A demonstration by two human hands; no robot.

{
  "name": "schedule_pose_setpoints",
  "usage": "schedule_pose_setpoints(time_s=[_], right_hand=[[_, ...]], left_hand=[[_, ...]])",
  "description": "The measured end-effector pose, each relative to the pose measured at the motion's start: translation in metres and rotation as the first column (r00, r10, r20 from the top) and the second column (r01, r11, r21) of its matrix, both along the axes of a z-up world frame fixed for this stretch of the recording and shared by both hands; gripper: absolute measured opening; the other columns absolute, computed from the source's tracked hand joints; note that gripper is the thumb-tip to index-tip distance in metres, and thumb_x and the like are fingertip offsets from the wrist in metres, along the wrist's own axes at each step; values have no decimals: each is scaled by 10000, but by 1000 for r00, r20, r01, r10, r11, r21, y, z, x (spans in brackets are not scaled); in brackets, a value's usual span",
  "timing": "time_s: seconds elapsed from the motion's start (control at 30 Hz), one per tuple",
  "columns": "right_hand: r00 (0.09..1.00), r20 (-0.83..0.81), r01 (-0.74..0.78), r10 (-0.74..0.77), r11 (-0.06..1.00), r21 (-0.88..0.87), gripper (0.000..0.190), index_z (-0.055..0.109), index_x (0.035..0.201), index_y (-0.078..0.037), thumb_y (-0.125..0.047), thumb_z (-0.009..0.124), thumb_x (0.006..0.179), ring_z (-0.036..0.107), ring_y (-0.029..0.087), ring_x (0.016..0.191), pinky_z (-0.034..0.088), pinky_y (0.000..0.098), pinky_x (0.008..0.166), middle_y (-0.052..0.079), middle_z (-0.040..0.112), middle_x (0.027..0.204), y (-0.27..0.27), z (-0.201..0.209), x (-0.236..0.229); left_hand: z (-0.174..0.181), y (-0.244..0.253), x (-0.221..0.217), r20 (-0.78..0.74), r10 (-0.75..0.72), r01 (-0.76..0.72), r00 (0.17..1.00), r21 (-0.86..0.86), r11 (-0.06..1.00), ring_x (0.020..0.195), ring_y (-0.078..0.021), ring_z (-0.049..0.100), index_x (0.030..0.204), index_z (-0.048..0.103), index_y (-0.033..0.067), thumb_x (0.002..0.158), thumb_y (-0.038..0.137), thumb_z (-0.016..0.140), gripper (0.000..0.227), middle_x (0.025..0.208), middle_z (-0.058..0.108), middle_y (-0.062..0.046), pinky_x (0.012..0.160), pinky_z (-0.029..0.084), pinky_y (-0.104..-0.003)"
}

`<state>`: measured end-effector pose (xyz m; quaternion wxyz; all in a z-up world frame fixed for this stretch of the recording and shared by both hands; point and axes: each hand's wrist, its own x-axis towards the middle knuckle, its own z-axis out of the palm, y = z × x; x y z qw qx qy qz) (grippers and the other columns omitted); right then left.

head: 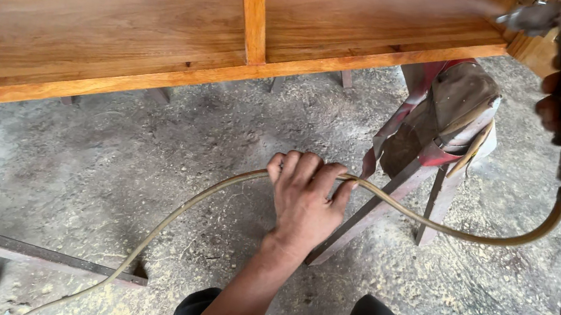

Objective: The person uses a spray gun to apply a clear finish to the interior and exterior surfaces of a wooden cabinet. They move around the cabinet to cover the shelves, sides, and door edges systematically.

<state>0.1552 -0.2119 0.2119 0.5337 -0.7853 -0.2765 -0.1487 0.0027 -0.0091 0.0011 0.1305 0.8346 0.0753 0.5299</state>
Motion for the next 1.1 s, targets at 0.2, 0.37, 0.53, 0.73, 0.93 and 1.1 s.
schedule_pose_setpoints(time_s=[0.2,0.37,0.53,0.73,0.93,1.1], right_hand=[[984,109,144,-138,989,-45,551,619,1201,6,-509,422,1190,575,145,570,470,309,470,91,672,895,0,-31,12],[962,200,217,-188,967,-134,559,639,1053,17,-499,498,1216,623,160,667,486,357,580,107,694,862,22,-57,41],[934,289,266,-210,949,-169,574,568,1072,63,-493,498,1197,657,176,750,525,362,680,95,654,819,39,-58,56],[867,486,150,-108,987,-50,503,509,1268,73,-428,492,1239,650,202,809,519,381,729,97,642,862,42,-53,45],[873,465,224,-150,969,-107,456,510,1100,55,-389,502,1203,647,202,784,511,401,744,122,638,825,32,-65,52],[869,441,350,-224,909,-228,539,512,978,50,-431,574,1214,644,263,763,510,442,709,169,632,817,19,-72,54]], left_hand=[[4,-9,4,-15,-51,51,999,-16,999,957,-200,514,946,765,124,807,288,890,249,889,578,-11,977,323,-439],[5,-9,4,-11,-70,69,998,-27,997,972,-210,520,936,762,111,790,261,893,246,892,594,-25,975,323,-453],[6,-8,5,-16,-61,60,998,-45,997,974,-208,520,947,769,106,793,254,896,249,881,592,-23,975,321,-451],[8,-7,4,5,-60,61,998,-49,997,992,-216,522,959,770,101,785,243,900,259,887,589,-26,984,322,-450],[10,-6,3,10,-67,68,998,-49,996,986,-211,518,949,769,103,783,242,906,257,888,587,-25,983,320,-453],[9,-11,7,1,-108,108,994,-50,993,974,-214,516,933,763,97,783,256,905,261,875,575,-27,976,318,-453]])
